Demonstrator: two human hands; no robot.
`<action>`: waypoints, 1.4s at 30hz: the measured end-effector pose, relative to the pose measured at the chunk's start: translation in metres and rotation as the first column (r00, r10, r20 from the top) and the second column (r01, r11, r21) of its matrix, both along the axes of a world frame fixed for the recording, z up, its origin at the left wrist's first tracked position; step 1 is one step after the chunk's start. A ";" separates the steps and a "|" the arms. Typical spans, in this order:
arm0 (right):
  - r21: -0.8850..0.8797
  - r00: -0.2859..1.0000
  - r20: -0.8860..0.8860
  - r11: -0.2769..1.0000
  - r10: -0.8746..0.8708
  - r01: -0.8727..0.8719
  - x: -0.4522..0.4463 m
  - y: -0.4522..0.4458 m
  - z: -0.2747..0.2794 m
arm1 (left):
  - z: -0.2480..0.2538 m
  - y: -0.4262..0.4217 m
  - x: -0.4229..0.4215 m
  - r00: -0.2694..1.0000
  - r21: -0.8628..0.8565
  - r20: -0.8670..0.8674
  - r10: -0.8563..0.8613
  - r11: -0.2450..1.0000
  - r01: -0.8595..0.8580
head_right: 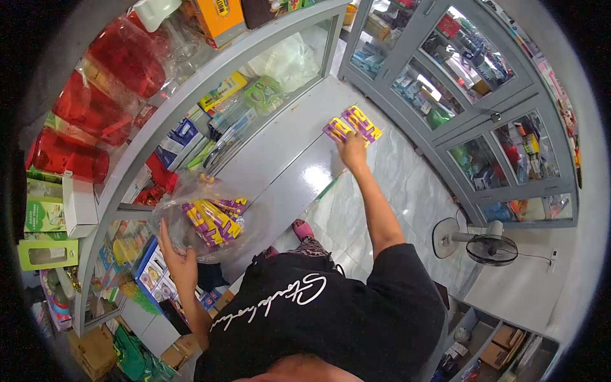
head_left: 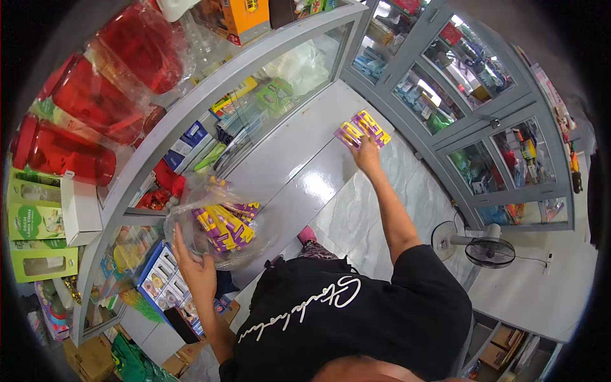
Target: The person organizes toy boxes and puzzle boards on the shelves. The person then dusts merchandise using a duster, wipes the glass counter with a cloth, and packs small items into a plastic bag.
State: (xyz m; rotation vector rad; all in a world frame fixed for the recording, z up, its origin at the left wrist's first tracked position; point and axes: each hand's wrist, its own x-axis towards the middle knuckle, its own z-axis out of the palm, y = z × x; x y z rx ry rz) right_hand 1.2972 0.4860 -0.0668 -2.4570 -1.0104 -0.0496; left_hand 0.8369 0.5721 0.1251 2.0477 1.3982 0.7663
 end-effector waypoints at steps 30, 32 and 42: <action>-0.150 0.658 -0.274 0.644 0.702 -0.750 -0.330 0.134 0.100 | 0.001 0.008 -0.017 0.994 -0.036 0.082 -0.067 0.997 0.070; -0.011 0.734 -0.167 0.744 0.658 -0.669 -0.340 0.153 0.077 | 0.002 0.008 -0.019 0.995 -0.024 0.079 -0.061 0.998 0.063; 0.478 0.695 -0.230 0.701 0.682 -0.530 -0.205 0.026 0.149 | -0.012 0.010 -0.010 0.997 0.155 0.035 -0.063 0.986 0.057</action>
